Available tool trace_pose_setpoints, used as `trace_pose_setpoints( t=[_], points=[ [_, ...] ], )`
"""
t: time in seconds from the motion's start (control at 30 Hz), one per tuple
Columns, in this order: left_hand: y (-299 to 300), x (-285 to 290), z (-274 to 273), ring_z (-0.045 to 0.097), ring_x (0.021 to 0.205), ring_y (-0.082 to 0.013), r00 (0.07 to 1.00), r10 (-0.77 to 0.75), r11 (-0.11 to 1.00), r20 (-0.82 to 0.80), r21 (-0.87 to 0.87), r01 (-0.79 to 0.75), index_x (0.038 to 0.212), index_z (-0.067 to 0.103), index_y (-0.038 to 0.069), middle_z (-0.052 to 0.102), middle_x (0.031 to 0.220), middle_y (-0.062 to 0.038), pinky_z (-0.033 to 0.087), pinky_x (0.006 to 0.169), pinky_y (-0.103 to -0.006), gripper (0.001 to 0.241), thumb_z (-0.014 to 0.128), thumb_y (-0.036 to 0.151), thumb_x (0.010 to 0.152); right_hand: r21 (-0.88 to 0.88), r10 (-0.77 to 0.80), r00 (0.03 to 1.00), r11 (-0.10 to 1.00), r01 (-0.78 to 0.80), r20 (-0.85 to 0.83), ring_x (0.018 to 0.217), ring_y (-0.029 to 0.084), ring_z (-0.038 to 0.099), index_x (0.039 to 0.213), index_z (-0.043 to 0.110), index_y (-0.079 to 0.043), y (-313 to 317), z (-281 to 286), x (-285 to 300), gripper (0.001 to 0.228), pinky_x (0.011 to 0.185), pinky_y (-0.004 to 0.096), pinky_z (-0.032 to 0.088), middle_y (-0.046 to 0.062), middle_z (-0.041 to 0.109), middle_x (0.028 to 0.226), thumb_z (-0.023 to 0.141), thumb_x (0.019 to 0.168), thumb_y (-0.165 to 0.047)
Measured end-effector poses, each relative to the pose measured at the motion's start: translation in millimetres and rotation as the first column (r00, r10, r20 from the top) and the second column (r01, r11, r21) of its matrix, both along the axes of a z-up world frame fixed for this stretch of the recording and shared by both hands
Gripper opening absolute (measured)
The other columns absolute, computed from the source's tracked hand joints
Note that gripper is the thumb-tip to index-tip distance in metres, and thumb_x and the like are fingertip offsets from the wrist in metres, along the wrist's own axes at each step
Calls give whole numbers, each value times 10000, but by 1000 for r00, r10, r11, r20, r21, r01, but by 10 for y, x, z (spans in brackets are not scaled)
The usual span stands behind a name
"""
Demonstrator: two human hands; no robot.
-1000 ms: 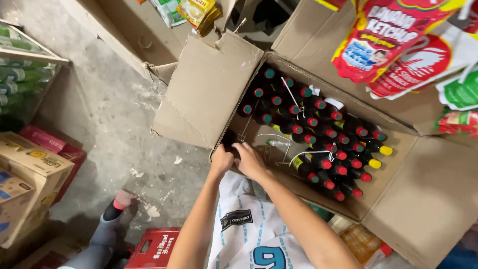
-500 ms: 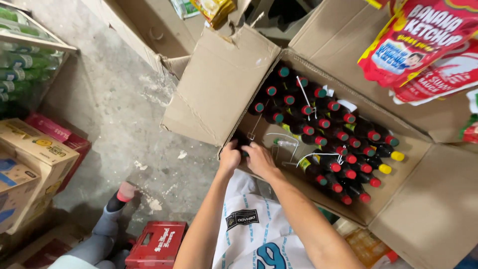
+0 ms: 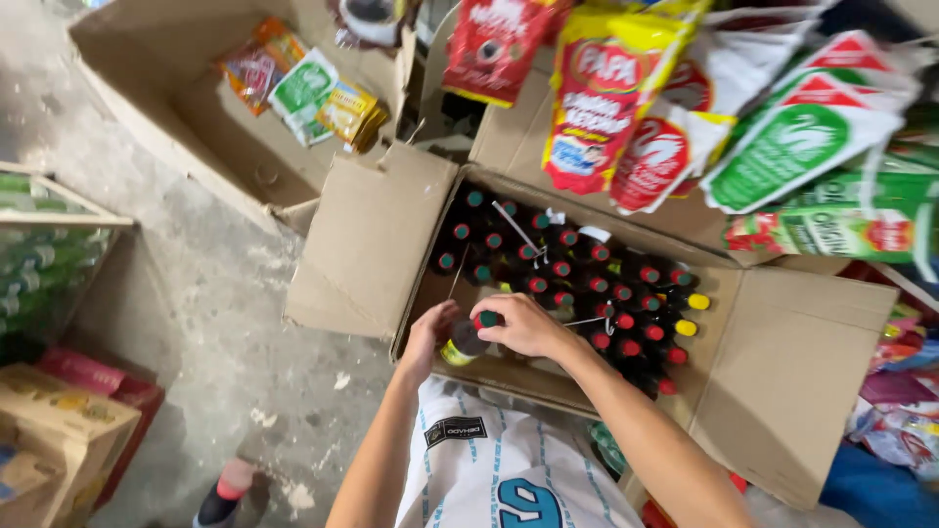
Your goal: Placing bottles of vinegar from a cardboard box onto a grocery store shelf.
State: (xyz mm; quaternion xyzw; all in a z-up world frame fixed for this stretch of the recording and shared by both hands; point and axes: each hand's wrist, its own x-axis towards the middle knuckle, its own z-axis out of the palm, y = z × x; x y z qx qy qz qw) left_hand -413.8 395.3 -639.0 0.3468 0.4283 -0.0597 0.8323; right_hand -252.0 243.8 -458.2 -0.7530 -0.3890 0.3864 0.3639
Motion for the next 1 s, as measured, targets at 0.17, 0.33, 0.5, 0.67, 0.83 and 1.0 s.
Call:
trace_pose_setpoints(
  t=[0.17, 0.33, 0.5, 0.67, 0.83, 1.0],
  points=[
    [-283, 489, 794, 665, 1167, -207, 920, -336, 921, 203, -134, 366, 1327, 654, 22, 709, 1282, -103, 505, 1029, -364, 581, 423, 482, 1057, -45, -120, 992, 992, 121, 26, 886, 295, 742, 1064, 713, -69, -368, 754, 244, 287, 803, 391, 559, 145, 752, 951, 730, 819, -218],
    [-767, 768, 1054, 646, 1173, -166, 784, -537, 821, 310, -22, 571, 1344, 657, 47, 700, 1302, -78, 488, 1046, -334, 644, 402, 559, 1051, -88, -255, 957, 959, 269, 137, 887, 296, 739, 1073, 717, -77, -893, 1251, 386, 300, 792, 401, 555, 144, 757, 956, 739, 846, -271],
    [-1319, 896, 1451, 510, 1381, -102, 723, -544, 791, 425, -26, 611, 1562, 409, 180, 516, 1554, 25, 397, 1150, -330, 661, 549, 476, 987, 87, -564, 822, 825, 558, 76, 784, 182, 729, 1167, 689, -72, -1356, 1680, 313, 347, 725, 340, 571, 73, 755, 908, 745, 869, -241],
    [-1780, 1198, 1830, 489, 1402, -197, 623, -494, 719, 606, -118, 685, 1596, 328, 158, 494, 1548, -28, 384, 1176, -427, 786, 629, 490, 950, 204, -800, 598, 594, 779, 46, 658, 150, 594, 1243, 684, -75, -1912, 2173, 16, 381, 611, 304, 514, 64, 643, 781, 741, 876, -161],
    [-2233, 1584, 2689, 471, 1433, -217, 451, -544, 682, 707, 61, 728, 1607, 314, 102, 495, 1556, -64, 357, 1199, -416, 851, 661, 503, 941, 459, -885, 412, 465, 757, 216, 762, 140, 645, 1283, 642, -46, -2595, 2348, -247, 410, 680, 284, 526, 45, 676, 888, 740, 887, -90],
    [-2834, 1960, 3245, 469, 1431, -228, 437, -486, 776, 756, 144, 614, 1593, 303, 30, 478, 1556, -112, 349, 1214, -406, 890, 709, 458, 927, 477, -921, 260, 374, 795, 290, 1005, 231, 740, 1306, 604, -27, -2967, 2844, -364, 544, 776, 325, 619, 138, 717, 1177, 786, 815, -176]
  ],
)
